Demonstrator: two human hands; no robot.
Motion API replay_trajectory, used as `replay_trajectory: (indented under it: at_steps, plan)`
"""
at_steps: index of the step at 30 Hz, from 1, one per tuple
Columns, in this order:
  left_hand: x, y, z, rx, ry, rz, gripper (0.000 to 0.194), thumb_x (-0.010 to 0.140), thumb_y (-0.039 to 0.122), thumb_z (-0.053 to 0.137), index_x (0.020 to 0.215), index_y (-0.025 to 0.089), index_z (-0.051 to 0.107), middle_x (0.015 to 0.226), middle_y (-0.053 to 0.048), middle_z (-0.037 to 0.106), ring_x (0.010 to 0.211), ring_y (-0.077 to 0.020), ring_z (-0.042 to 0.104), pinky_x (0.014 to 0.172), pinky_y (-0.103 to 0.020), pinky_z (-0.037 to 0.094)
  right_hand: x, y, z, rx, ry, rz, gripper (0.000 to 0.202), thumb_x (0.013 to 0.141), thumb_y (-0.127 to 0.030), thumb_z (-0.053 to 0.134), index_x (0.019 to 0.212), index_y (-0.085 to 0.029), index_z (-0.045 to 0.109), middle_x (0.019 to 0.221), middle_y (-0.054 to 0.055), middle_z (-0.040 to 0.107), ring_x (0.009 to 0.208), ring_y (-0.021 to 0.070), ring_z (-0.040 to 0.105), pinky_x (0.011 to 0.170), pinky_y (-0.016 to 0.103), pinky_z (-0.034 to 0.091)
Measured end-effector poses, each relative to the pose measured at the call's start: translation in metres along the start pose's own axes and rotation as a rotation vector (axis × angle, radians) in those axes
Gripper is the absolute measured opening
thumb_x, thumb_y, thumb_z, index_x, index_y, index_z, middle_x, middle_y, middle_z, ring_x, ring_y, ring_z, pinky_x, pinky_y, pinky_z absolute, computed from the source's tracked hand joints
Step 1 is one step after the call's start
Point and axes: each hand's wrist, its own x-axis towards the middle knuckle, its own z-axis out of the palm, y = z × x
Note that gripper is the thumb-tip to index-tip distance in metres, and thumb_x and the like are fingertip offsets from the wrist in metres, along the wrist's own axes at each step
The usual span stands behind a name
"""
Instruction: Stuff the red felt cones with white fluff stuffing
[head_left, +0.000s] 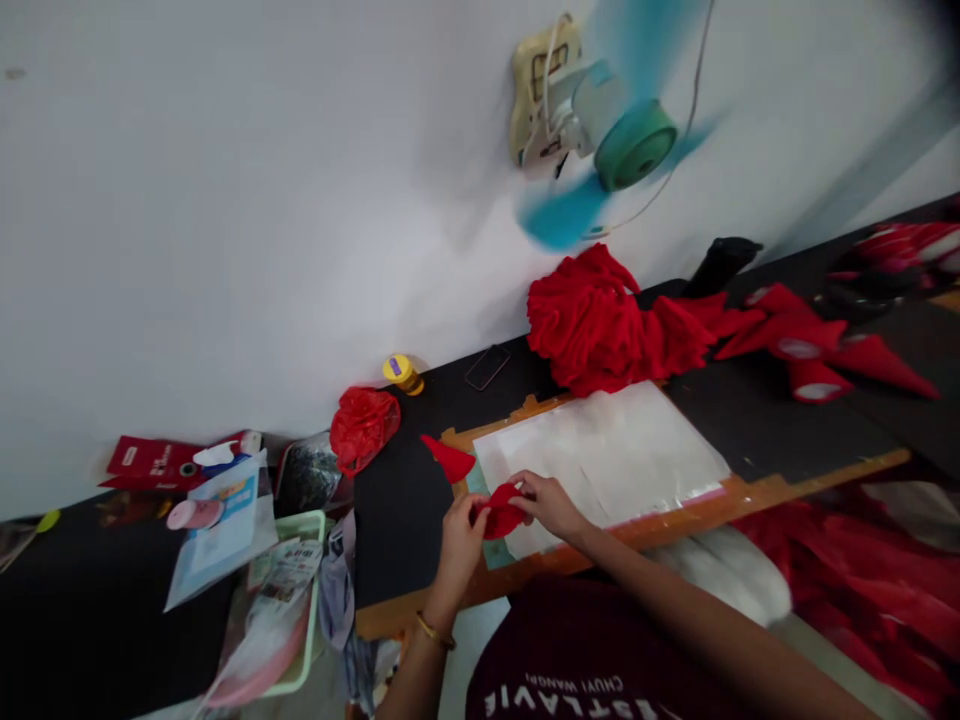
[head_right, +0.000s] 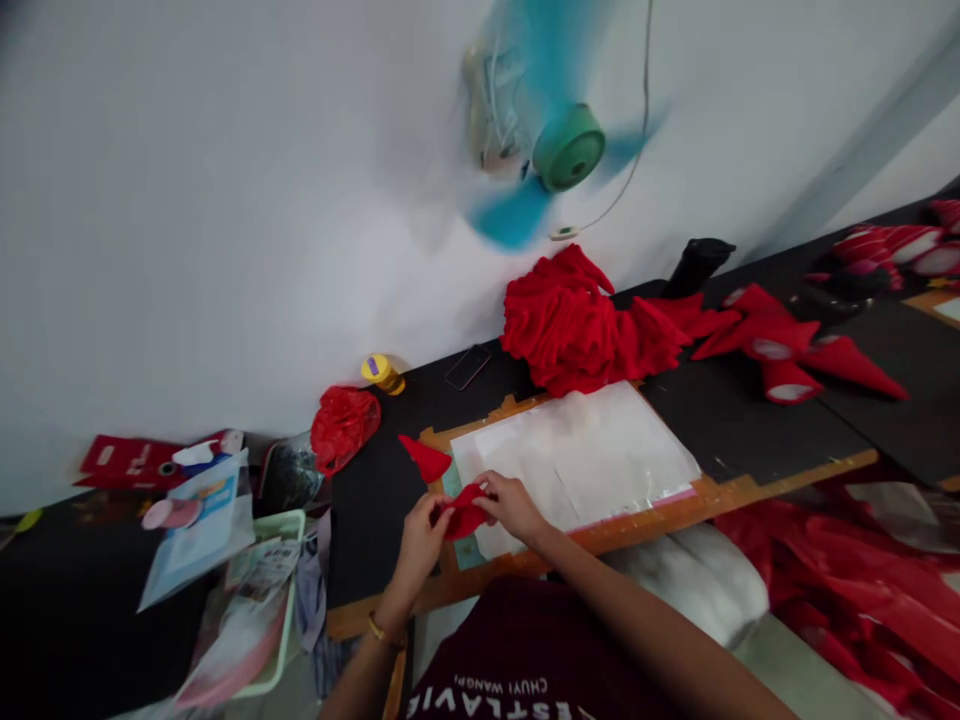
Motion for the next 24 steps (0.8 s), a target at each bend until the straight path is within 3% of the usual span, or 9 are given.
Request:
replay_trajectory:
  at_steps: [3,5,7,10,13,16,18,21,24]
  plan:
    - [0.004,0.004,-0.005,0.115,0.14,0.06,0.016,0.087,0.018,0.05,0.088,0.019,0.066,0.087,-0.006,0.066,0.083,-0.0203,0.063,0.079,-0.034,0.05,-0.006,0.006,0.003,-0.192,-0.122,0.01,0.03,0.075,-0.011,0.058,0.103,-0.021,0.059,0.06,-0.006,0.065,0.048,0.0117,0.058,0.049,0.02,0.041]
    - [0.008,0.013,0.001,0.165,0.183,0.106,0.016,0.09,0.018,0.048,0.091,0.019,0.064,0.089,-0.006,0.065,0.085,-0.0202,0.063,0.08,-0.035,0.05,-0.007,0.008,0.014,-0.221,-0.221,0.05,0.033,0.07,-0.004,0.058,0.1,-0.019,0.06,0.062,-0.004,0.067,0.05,0.0122,0.06,0.049,0.02,0.042]
    - [0.013,0.024,0.016,0.22,0.158,0.164,0.018,0.093,0.018,0.046,0.095,0.02,0.064,0.093,-0.006,0.064,0.09,-0.0202,0.062,0.084,-0.035,0.049,-0.003,0.011,0.026,-0.196,-0.29,0.095,0.025,0.072,-0.004,0.056,0.093,-0.017,0.062,0.062,-0.003,0.068,0.051,0.0133,0.063,0.049,0.021,0.046]
    - [0.025,0.028,0.045,0.308,0.035,0.179,0.024,0.094,0.016,0.043,0.103,0.021,0.065,0.103,-0.008,0.061,0.1,-0.0221,0.058,0.091,-0.037,0.047,0.009,0.021,0.027,-0.195,-0.266,0.134,0.018,0.079,-0.009,0.054,0.093,-0.016,0.063,0.066,-0.001,0.071,0.051,0.0137,0.065,0.05,0.022,0.05]
    - [0.038,0.015,0.071,0.314,-0.142,0.112,0.028,0.087,0.007,0.045,0.101,0.019,0.066,0.104,-0.009,0.062,0.103,-0.0241,0.057,0.094,-0.039,0.046,0.018,0.038,-0.008,-0.279,-0.117,0.142,0.022,0.081,-0.016,0.06,0.103,-0.015,0.063,0.074,0.002,0.073,0.058,0.0163,0.068,0.057,0.026,0.053]
    - [0.041,0.0,0.09,0.266,-0.259,0.122,0.031,0.076,0.005,0.056,0.102,0.019,0.067,0.104,-0.008,0.065,0.104,-0.0236,0.06,0.096,-0.037,0.048,0.021,0.056,-0.067,-0.405,0.099,0.113,0.023,0.086,-0.017,0.055,0.107,-0.016,0.065,0.095,0.008,0.074,0.082,0.0204,0.07,0.079,0.033,0.055]
    - [0.037,-0.004,0.1,0.223,-0.297,0.102,0.035,0.076,0.008,0.058,0.109,0.018,0.066,0.112,-0.009,0.065,0.109,-0.0236,0.059,0.099,-0.036,0.047,0.026,0.065,-0.106,-0.484,0.206,0.106,0.026,0.087,-0.016,0.052,0.109,-0.018,0.066,0.103,0.01,0.071,0.087,0.0213,0.069,0.086,0.036,0.053]
    - [0.029,-0.003,0.108,0.18,-0.241,-0.01,0.036,0.079,0.01,0.054,0.113,0.018,0.064,0.118,-0.012,0.062,0.115,-0.0245,0.056,0.104,-0.038,0.043,0.045,0.073,-0.144,-0.572,0.295,0.08,0.041,0.084,-0.011,0.052,0.123,-0.02,0.061,0.129,0.013,0.059,0.093,0.0209,0.068,0.091,0.037,0.051]
    - [0.023,-0.002,0.106,0.204,-0.07,-0.124,0.035,0.08,0.012,0.052,0.114,0.018,0.062,0.118,-0.012,0.06,0.117,-0.025,0.054,0.107,-0.04,0.04,0.075,0.078,-0.155,-0.614,0.262,0.033,0.053,0.077,-0.005,0.054,0.128,-0.021,0.06,0.141,0.013,0.049,0.111,0.0238,0.062,0.096,0.035,0.049]
